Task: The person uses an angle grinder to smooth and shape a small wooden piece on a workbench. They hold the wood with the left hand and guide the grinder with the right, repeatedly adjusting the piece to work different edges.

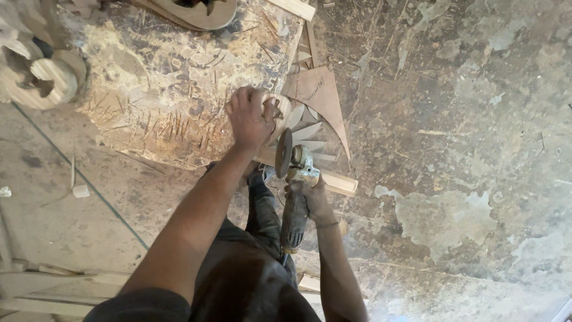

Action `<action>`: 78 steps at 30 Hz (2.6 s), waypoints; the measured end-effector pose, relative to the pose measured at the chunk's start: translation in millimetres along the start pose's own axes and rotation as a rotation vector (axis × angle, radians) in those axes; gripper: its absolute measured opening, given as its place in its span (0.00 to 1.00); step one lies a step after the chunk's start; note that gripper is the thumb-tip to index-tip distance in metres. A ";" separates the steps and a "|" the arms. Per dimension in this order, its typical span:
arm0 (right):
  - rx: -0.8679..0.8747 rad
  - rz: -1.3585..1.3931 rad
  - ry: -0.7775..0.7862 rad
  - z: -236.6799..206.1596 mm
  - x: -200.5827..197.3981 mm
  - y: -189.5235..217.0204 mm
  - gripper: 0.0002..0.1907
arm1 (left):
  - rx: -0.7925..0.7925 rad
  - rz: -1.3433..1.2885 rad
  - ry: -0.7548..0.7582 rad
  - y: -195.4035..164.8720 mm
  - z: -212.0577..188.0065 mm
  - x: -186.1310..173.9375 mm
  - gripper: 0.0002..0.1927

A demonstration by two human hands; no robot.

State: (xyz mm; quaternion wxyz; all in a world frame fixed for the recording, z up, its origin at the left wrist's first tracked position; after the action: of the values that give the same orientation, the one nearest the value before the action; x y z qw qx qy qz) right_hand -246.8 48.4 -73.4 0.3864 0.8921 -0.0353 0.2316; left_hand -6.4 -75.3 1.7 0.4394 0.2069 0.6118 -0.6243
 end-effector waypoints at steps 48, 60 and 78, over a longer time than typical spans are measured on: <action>0.123 -0.182 0.046 47.8 -35.9 51.3 0.32 | -0.040 0.081 0.082 15.8 7.4 23.9 0.12; 0.037 -0.185 0.152 63.8 -11.4 87.5 0.36 | -0.024 0.045 0.100 15.1 8.4 23.5 0.10; 0.150 -0.177 0.080 65.0 -54.3 55.5 0.38 | -0.020 0.058 0.153 21.5 4.9 34.7 0.16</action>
State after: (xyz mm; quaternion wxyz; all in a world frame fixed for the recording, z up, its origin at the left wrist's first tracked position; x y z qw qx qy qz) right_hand -283.5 -42.5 -98.5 0.3385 0.9082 0.0765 0.2342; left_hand -6.2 -87.4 -37.6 0.4113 0.2674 0.6436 -0.5874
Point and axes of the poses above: each hand's wrist, its own z-axis towards the middle knuckle, its own x-axis out of the palm, y = z × x, the point moved 10 cm from there along z, towards the middle knuckle, and after that the axes turned 8 degrees about y, right-handed, at the moved point
